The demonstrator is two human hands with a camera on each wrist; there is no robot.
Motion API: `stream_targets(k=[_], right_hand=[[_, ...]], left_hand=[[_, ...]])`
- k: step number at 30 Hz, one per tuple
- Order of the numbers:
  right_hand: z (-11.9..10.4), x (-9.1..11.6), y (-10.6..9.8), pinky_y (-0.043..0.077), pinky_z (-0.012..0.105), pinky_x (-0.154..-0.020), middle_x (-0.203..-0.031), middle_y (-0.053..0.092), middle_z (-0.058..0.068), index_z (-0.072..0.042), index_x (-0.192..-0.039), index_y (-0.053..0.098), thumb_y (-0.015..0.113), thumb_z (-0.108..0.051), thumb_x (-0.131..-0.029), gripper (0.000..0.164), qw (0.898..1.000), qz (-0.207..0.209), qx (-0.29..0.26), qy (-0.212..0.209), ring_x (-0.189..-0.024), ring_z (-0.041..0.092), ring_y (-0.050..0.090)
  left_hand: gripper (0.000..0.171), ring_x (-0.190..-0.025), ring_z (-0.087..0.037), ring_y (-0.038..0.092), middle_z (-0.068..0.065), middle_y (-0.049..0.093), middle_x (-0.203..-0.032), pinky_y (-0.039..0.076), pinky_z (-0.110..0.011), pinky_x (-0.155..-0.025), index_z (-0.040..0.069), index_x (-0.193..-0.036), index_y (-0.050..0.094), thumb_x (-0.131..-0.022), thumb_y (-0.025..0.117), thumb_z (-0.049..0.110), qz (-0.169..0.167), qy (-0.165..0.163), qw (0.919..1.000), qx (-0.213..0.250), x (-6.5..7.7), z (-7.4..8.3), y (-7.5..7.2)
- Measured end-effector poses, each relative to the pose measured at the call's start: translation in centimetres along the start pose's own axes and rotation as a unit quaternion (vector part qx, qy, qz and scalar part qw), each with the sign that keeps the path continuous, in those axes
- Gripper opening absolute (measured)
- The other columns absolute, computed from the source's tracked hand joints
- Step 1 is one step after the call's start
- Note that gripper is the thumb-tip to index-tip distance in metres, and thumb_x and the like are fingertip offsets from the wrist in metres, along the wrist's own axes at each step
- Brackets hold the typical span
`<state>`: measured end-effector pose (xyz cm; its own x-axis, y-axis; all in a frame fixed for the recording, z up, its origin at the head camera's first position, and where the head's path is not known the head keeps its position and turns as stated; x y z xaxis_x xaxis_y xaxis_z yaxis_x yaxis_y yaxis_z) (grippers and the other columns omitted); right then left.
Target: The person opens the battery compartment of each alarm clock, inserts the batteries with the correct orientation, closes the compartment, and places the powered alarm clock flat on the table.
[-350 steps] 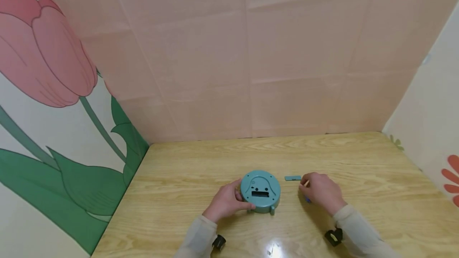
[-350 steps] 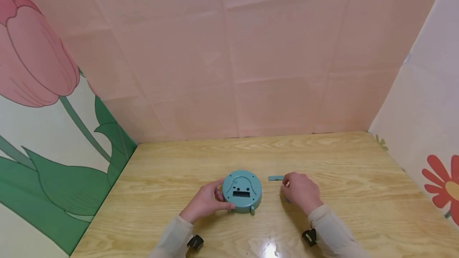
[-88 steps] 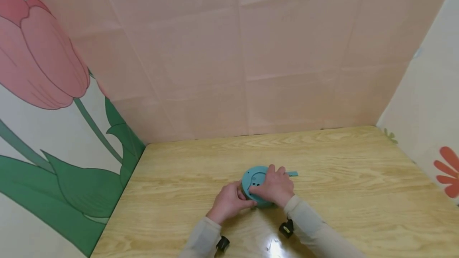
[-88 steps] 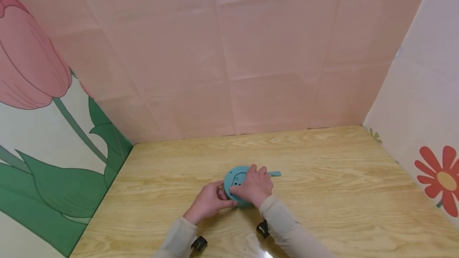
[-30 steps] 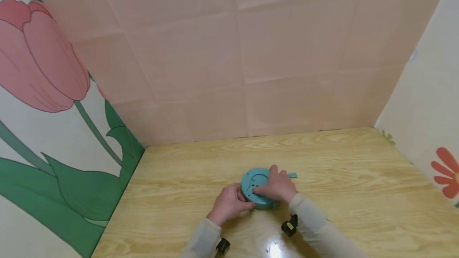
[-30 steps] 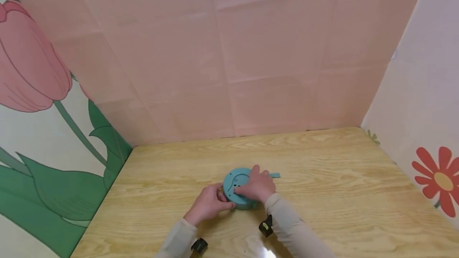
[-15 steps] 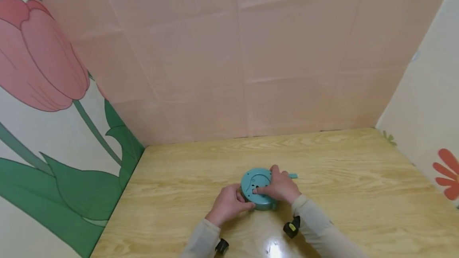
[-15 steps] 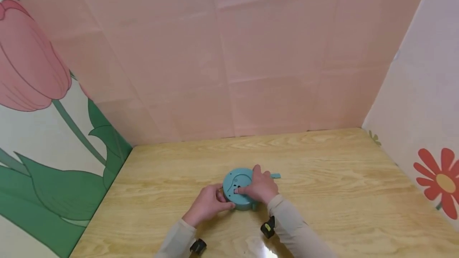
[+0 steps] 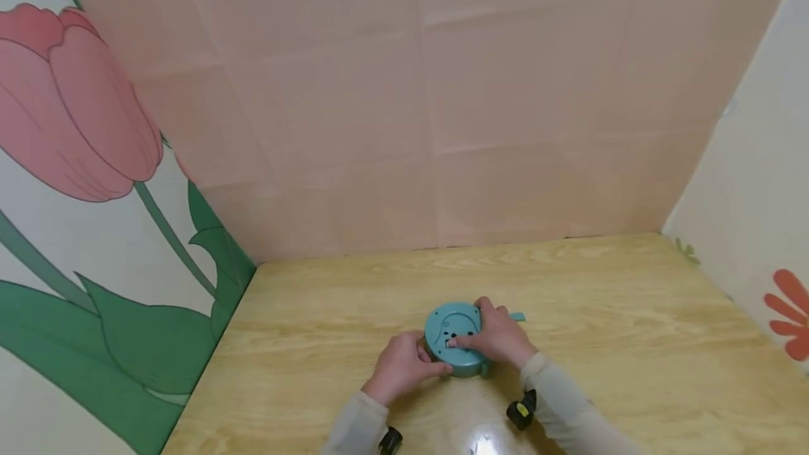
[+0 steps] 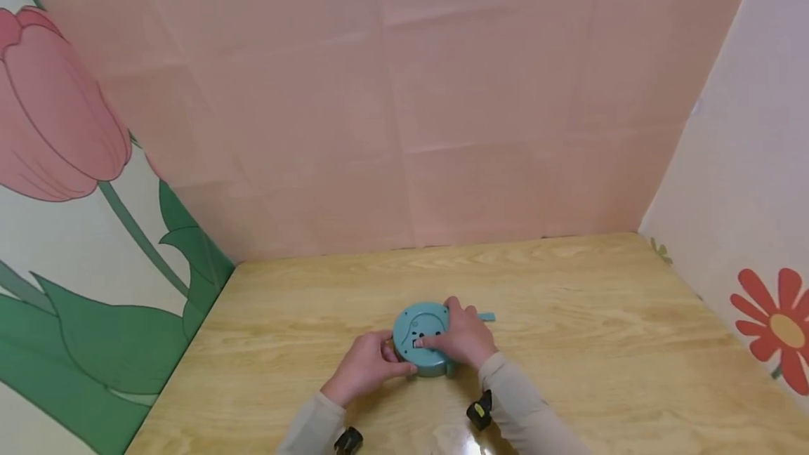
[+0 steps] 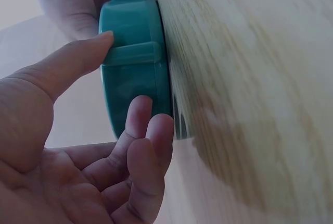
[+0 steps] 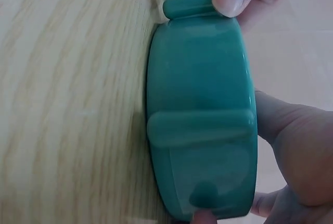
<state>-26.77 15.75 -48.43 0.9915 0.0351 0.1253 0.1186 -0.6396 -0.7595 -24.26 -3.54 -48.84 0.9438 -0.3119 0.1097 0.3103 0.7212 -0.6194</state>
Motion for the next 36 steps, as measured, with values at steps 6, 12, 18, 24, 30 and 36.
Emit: stream_targets(k=[6, 12, 18, 24, 30, 36], right_hand=[[0.4, -0.1, -0.2, 0.05, 0.054, -0.088, -0.116, 0.057, 0.022, -0.003, -0.133, 0.05, 0.088, -0.048, -0.072, 0.084, 1.0, -0.016, -0.023, -0.005, -0.102, 0.032, 0.058], [0.9, -0.1, -0.3, 0.048, 0.057, -0.092, -0.122, 0.057, 0.024, -0.003, -0.137, 0.048, 0.087, -0.044, -0.075, 0.084, 0.999, -0.029, -0.034, -0.008, -0.109, 0.036, 0.058], [1.1, 0.1, -0.5, 0.048, 0.057, -0.092, -0.123, 0.058, 0.023, -0.004, -0.138, 0.048, 0.084, -0.039, -0.079, 0.077, 0.998, -0.035, -0.039, -0.018, -0.11, 0.035, 0.058], [1.5, 0.1, -0.9, 0.049, 0.057, -0.091, -0.124, 0.059, 0.023, -0.002, -0.14, 0.049, 0.079, -0.039, -0.085, 0.073, 0.997, -0.043, -0.043, -0.05, -0.111, 0.036, 0.059], [1.8, 0.2, -1.2, 0.052, 0.045, -0.083, -0.104, 0.066, 0.011, 0.005, -0.131, 0.057, 0.078, -0.034, -0.087, 0.062, 0.996, -0.047, -0.049, -0.064, -0.094, 0.023, 0.06], [2.1, 0.7, -1.4, 0.05, 0.035, -0.063, -0.086, 0.066, 0.005, 0.001, -0.114, 0.067, 0.073, -0.041, -0.089, 0.049, 0.997, -0.028, -0.003, -0.068, -0.075, 0.017, 0.058]], left_hand=[[0.037, -0.053, -0.01, 0.052, 0.004, 0.06, -0.065, 0.041, -0.024, -0.046, 0.014, -0.097, 0.067, -0.075, 0.088, 0.034, -0.001, -0.006, 1.0, -0.006, 0.1, 0.1, -0.1], [0.038, -0.053, -0.009, 0.051, 0.005, 0.059, -0.064, 0.04, -0.023, -0.046, 0.012, -0.098, 0.067, -0.074, 0.089, 0.034, 0.0, 0.003, 0.9999, -0.011, 0.2, 0.2, -0.1], [0.037, -0.053, -0.009, 0.051, 0.005, 0.059, -0.063, 0.04, -0.024, -0.046, 0.013, -0.096, 0.067, -0.074, 0.089, 0.034, 0.0, 0.004, 0.9999, -0.012, 0.2, 0.1, -0.1], [0.038, -0.052, -0.009, 0.052, 0.004, 0.06, -0.064, 0.04, -0.024, -0.046, 0.014, -0.098, 0.067, -0.075, 0.088, 0.035, 0.001, -0.003, 1.0, -0.002, 0.1, 0.0, 0.0], [0.046, -0.053, -0.011, 0.052, 0.001, 0.061, -0.066, 0.041, -0.025, -0.047, 0.011, -0.109, 0.068, -0.076, 0.088, 0.035, -0.003, -0.021, 0.9997, 0.011, 0.4, -0.1, 0.0], [0.045, -0.053, -0.01, 0.052, 0.002, 0.061, -0.066, 0.04, -0.025, -0.047, 0.013, -0.108, 0.069, -0.076, 0.087, 0.037, -0.002, -0.015, 0.9999, 0.006, 0.2, -0.1, 0.2]])
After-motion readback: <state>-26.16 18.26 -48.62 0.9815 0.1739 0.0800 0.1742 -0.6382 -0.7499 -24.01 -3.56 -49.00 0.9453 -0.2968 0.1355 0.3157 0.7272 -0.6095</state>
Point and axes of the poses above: each hand's wrist, its own x-axis away from the middle knuckle, its own y-axis out of the palm, z = x × y, the point moved 5 cm from there along -x, towards the middle knuckle
